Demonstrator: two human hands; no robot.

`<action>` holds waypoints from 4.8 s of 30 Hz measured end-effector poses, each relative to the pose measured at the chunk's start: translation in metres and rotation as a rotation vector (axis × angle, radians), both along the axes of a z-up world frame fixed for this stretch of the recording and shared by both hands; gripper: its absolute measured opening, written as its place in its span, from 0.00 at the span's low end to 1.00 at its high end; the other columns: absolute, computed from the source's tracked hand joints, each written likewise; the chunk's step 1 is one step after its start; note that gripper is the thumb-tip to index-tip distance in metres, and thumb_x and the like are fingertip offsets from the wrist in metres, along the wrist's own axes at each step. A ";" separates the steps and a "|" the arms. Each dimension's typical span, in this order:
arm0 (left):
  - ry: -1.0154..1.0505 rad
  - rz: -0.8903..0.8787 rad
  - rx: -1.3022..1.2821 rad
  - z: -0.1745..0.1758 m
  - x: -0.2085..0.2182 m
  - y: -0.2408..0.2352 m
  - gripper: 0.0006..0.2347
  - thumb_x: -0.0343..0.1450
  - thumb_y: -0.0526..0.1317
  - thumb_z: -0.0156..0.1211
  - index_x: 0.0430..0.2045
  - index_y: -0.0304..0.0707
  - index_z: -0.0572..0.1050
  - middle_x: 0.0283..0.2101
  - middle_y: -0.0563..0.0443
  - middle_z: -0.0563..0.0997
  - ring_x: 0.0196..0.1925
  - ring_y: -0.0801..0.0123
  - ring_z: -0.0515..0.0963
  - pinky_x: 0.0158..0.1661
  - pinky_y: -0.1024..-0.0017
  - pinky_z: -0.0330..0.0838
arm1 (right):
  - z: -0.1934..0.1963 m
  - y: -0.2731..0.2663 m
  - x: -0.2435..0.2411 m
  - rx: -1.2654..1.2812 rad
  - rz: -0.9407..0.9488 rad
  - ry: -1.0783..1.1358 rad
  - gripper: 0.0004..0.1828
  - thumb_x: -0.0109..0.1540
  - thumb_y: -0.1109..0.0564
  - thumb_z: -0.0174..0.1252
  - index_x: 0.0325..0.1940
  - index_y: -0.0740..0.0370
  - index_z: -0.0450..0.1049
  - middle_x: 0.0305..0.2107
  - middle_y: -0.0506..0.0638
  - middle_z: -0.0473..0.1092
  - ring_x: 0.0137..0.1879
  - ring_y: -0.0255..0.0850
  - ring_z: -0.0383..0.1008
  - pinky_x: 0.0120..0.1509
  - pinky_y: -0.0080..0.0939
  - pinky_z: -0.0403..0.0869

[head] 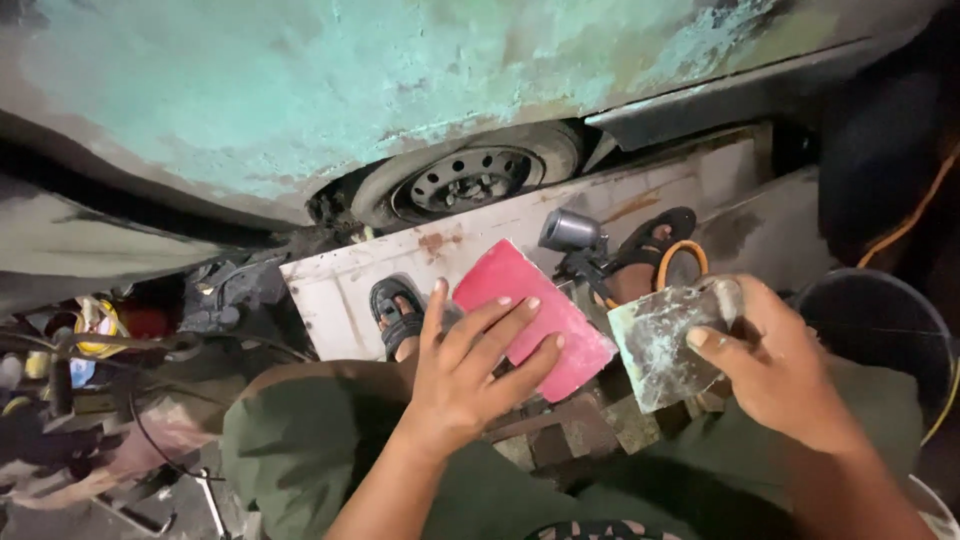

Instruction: The person scoops body filler from a red sanding block using a metal scraper and applies it to the lower side panel of a car. They repeatedly spread the filler over the surface and smooth it out with the scraper.

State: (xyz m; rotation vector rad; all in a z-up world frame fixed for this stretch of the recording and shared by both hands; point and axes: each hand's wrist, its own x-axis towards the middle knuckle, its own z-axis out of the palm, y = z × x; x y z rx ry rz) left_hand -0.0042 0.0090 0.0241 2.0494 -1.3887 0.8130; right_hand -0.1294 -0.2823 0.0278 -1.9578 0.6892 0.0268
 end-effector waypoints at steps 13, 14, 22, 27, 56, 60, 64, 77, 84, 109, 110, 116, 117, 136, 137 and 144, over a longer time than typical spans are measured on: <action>-0.014 -0.151 0.009 0.016 0.001 0.004 0.10 0.77 0.35 0.63 0.52 0.40 0.77 0.57 0.40 0.77 0.58 0.45 0.80 0.55 0.57 0.86 | 0.029 0.008 -0.004 -0.217 0.074 0.031 0.22 0.58 0.52 0.61 0.57 0.56 0.75 0.44 0.45 0.79 0.52 0.37 0.77 0.58 0.40 0.71; 0.011 -0.171 0.024 0.015 0.001 0.005 0.10 0.79 0.35 0.60 0.54 0.39 0.76 0.59 0.39 0.75 0.61 0.42 0.78 0.55 0.55 0.86 | 0.027 0.009 -0.005 -0.249 0.085 0.038 0.21 0.58 0.50 0.61 0.55 0.55 0.76 0.42 0.44 0.79 0.50 0.36 0.76 0.57 0.39 0.70; 0.035 -0.220 -0.021 0.017 0.001 0.006 0.08 0.77 0.34 0.62 0.49 0.34 0.78 0.57 0.36 0.77 0.61 0.44 0.79 0.54 0.58 0.85 | 0.022 0.000 -0.009 -0.277 0.112 0.025 0.21 0.57 0.50 0.62 0.54 0.55 0.76 0.39 0.44 0.79 0.47 0.35 0.76 0.54 0.38 0.70; 0.122 -0.347 -0.027 0.016 -0.003 0.003 0.06 0.77 0.29 0.54 0.41 0.22 0.77 0.50 0.30 0.78 0.57 0.34 0.77 0.57 0.50 0.81 | 0.018 -0.007 -0.003 -0.290 0.252 -0.167 0.20 0.55 0.52 0.64 0.51 0.59 0.78 0.38 0.45 0.79 0.45 0.36 0.76 0.54 0.39 0.71; 0.904 -0.257 0.036 -0.008 -0.004 0.003 0.26 0.74 0.36 0.55 0.70 0.53 0.58 0.66 0.36 0.76 0.11 0.84 0.50 0.21 0.80 0.77 | -0.042 -0.015 0.005 0.107 0.014 -0.296 0.08 0.63 0.61 0.56 0.34 0.58 0.63 0.28 0.43 0.58 0.35 0.35 0.56 0.43 0.38 0.57; 1.022 -0.209 -0.113 -0.014 0.003 -0.009 0.17 0.76 0.46 0.56 0.55 0.36 0.75 0.46 0.41 0.87 0.19 0.79 0.78 0.24 0.79 0.87 | -0.012 -0.006 0.026 0.095 0.037 -0.279 0.06 0.65 0.60 0.57 0.37 0.60 0.65 0.32 0.44 0.60 0.39 0.35 0.60 0.45 0.37 0.61; 1.457 -0.087 -0.133 0.024 0.012 -0.026 0.28 0.73 0.33 0.59 0.68 0.53 0.56 0.55 0.45 0.81 0.59 0.59 0.82 0.57 0.62 0.81 | 0.013 0.002 0.052 0.151 -0.103 -0.039 0.16 0.64 0.53 0.59 0.54 0.60 0.74 0.39 0.49 0.71 0.45 0.40 0.70 0.51 0.38 0.64; 1.047 0.033 -0.066 0.014 0.057 -0.055 0.20 0.80 0.50 0.34 0.51 0.30 0.68 0.32 0.29 0.78 0.36 0.35 0.81 0.39 0.48 0.73 | -0.005 -0.025 0.099 -0.491 0.187 -0.639 0.21 0.62 0.52 0.74 0.48 0.70 0.75 0.27 0.60 0.73 0.35 0.56 0.78 0.43 0.52 0.73; 0.966 0.091 -0.205 0.011 0.062 -0.066 0.18 0.80 0.51 0.36 0.46 0.36 0.70 0.30 0.28 0.78 0.38 0.34 0.81 0.36 0.51 0.73 | -0.023 -0.001 0.097 -0.621 0.279 -0.778 0.25 0.57 0.50 0.77 0.42 0.71 0.73 0.21 0.62 0.71 0.28 0.59 0.76 0.32 0.48 0.72; 0.823 0.222 -0.312 0.021 0.042 -0.065 0.12 0.81 0.44 0.34 0.42 0.36 0.65 0.27 0.30 0.74 0.33 0.30 0.77 0.39 0.50 0.71 | -0.053 -0.002 0.062 -0.771 0.362 -0.720 0.18 0.58 0.38 0.67 0.28 0.53 0.76 0.15 0.46 0.70 0.23 0.45 0.74 0.29 0.42 0.73; 0.850 0.180 -0.300 0.011 0.047 -0.064 0.12 0.81 0.43 0.34 0.39 0.36 0.65 0.26 0.28 0.73 0.32 0.26 0.76 0.37 0.53 0.72 | -0.059 -0.010 0.059 -0.835 0.300 -0.778 0.22 0.57 0.37 0.69 0.35 0.57 0.78 0.19 0.50 0.70 0.26 0.49 0.74 0.31 0.44 0.73; 0.931 0.150 -0.291 -0.002 0.051 -0.063 0.13 0.81 0.43 0.34 0.44 0.33 0.67 0.28 0.36 0.76 0.30 0.43 0.80 0.36 0.57 0.74 | -0.071 -0.021 0.088 -0.902 0.260 -0.899 0.25 0.57 0.41 0.74 0.39 0.64 0.76 0.13 0.49 0.64 0.19 0.47 0.70 0.28 0.41 0.71; 0.924 0.156 -0.297 -0.003 0.051 -0.063 0.13 0.81 0.43 0.34 0.44 0.33 0.67 0.28 0.36 0.76 0.30 0.43 0.80 0.36 0.57 0.74 | -0.074 -0.019 0.089 -0.901 0.266 -0.908 0.25 0.57 0.41 0.74 0.39 0.64 0.76 0.13 0.49 0.64 0.19 0.47 0.70 0.28 0.41 0.71; 1.032 0.139 -0.275 0.001 0.055 -0.085 0.17 0.81 0.47 0.34 0.47 0.28 0.67 0.36 0.25 0.76 0.41 0.31 0.79 0.41 0.48 0.73 | -0.058 0.036 0.075 -0.666 0.566 -0.665 0.18 0.57 0.47 0.71 0.28 0.63 0.73 0.05 0.51 0.64 0.11 0.41 0.67 0.18 0.38 0.69; 1.034 0.144 -0.240 0.011 0.055 -0.086 0.18 0.81 0.47 0.34 0.49 0.30 0.67 0.36 0.25 0.77 0.41 0.29 0.79 0.39 0.47 0.74 | -0.051 0.037 0.076 -0.630 0.549 -0.707 0.18 0.57 0.48 0.72 0.31 0.63 0.74 0.06 0.52 0.66 0.11 0.42 0.68 0.19 0.38 0.72; 1.033 0.180 -0.193 -0.001 0.059 -0.081 0.17 0.80 0.48 0.35 0.49 0.33 0.66 0.35 0.23 0.78 0.41 0.25 0.78 0.38 0.41 0.70 | -0.111 -0.026 0.061 -0.643 -0.005 -0.659 0.23 0.52 0.43 0.78 0.37 0.58 0.76 0.21 0.53 0.72 0.30 0.50 0.77 0.34 0.43 0.73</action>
